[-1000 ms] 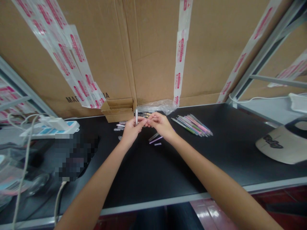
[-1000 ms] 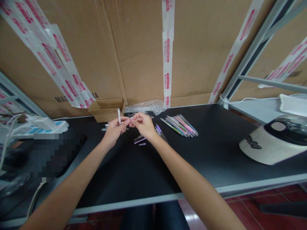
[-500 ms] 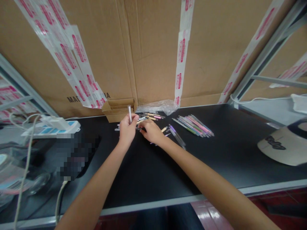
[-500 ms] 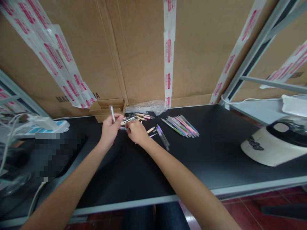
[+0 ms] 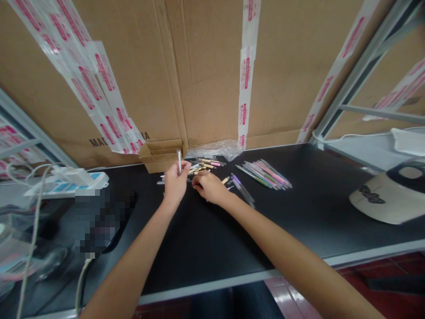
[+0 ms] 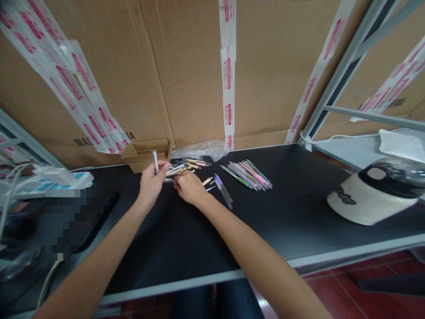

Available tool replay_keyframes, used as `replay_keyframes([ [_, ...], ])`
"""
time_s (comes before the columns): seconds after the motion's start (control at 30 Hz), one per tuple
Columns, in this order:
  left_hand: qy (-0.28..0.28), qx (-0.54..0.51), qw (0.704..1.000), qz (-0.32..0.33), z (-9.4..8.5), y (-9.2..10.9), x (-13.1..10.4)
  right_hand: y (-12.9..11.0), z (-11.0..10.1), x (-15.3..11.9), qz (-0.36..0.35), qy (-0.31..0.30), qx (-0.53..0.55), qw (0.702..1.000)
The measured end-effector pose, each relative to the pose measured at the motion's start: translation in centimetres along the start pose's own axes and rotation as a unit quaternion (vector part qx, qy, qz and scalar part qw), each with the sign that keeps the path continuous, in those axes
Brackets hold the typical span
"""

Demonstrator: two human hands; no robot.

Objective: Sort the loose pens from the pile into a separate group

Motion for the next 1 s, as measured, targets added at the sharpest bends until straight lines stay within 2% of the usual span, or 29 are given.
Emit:
replay_keyframes([
  [0.2,0.009,0.016,1.0,0.007,-0.1,0.7,-0.3,-0.1,1.3,0.3,0.001,0.029,-0.021,0.999],
  [0.3,0.005,0.016,1.0,0.012,-0.1,0.8,-0.4,0.4,1.2,0.4,0.031,0.117,0.028,0.992],
  [0.37,0.001,0.01,1.0,0.009,0.0,0.9,-0.5,0.9,0.6,0.2,0.061,0.185,0.093,0.976],
  [0.43,-0.003,0.004,1.0,0.008,0.0,1.0,-0.7,1.3,-0.4,-0.5,0.075,0.211,0.168,0.96],
  [0.5,-0.004,0.0,1.0,0.012,0.0,1.3,-0.8,1.7,-1.7,-1.5,0.064,0.175,0.243,0.952],
  [0.57,-0.005,0.0,1.0,0.019,0.1,1.5,-0.9,2.1,-3.1,-2.9,0.044,0.096,0.317,0.943],
  [0.63,-0.007,0.004,1.0,0.022,0.1,1.6,-1.0,2.4,-4.6,-4.4,0.023,0.023,0.336,0.941],
  [0.7,-0.01,0.011,1.0,0.02,0.1,1.8,-1.1,2.8,-5.7,-5.7,0.008,-0.044,0.302,0.952],
  [0.77,-0.012,0.022,1.0,0.018,0.2,1.9,-1.2,2.8,-6.4,-6.4,-0.006,-0.08,0.246,0.966],
  [0.87,-0.014,0.031,0.999,0.021,0.3,2.0,-1.4,2.2,-6.6,-6.7,-0.034,-0.104,0.177,0.978],
  [1.0,-0.017,0.043,0.999,0.014,0.5,1.7,-1.3,1.0,-5.9,-6.3,-0.008,-0.131,0.107,0.986],
])
Point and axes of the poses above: each hand's wrist, its own x-axis towards the middle knuckle, its own z-axis out of the palm, y = z × x, the point moved 2 cm from there along x, towards the middle knuckle, and after that the axes turned 11 degrees about -z, right-handed, at the moved point
